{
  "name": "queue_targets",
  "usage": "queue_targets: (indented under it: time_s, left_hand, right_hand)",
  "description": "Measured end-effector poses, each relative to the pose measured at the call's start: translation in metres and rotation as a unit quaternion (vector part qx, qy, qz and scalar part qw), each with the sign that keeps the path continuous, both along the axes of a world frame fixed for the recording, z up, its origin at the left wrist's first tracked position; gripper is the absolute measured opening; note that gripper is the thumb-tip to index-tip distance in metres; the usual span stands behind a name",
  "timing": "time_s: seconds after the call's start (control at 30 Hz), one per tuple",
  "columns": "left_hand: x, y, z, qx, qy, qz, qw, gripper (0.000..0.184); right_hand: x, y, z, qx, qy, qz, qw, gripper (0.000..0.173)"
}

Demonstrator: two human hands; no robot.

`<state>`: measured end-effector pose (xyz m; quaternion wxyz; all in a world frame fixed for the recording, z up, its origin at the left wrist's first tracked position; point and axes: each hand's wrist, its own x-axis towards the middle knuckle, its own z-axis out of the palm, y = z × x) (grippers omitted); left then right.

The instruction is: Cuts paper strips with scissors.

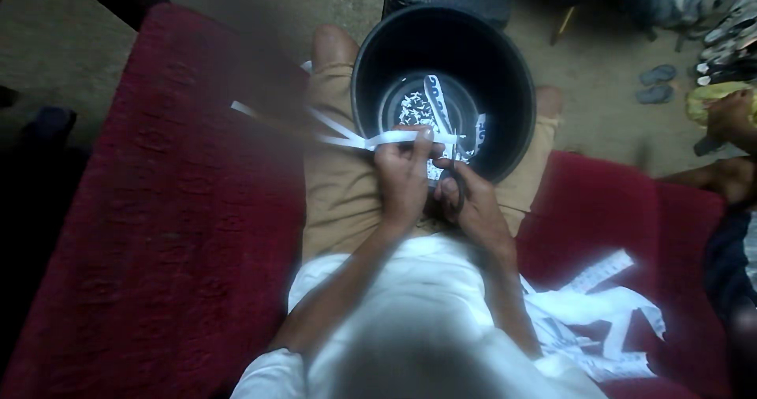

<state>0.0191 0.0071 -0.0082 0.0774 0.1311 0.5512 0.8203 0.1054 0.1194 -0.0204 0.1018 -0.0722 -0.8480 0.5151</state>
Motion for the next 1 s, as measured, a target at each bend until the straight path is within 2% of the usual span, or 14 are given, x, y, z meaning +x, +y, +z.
queue_targets:
  time_s: [1.0]
  left_hand:
    - [0.0009,-0.0003,0.0007,-0.003,-0.008,-0.008,1.0,0.015]
  right_hand:
    - [0.0002,0.0001,-0.0004,0.002,0.0,-0.003,1.0,0.046]
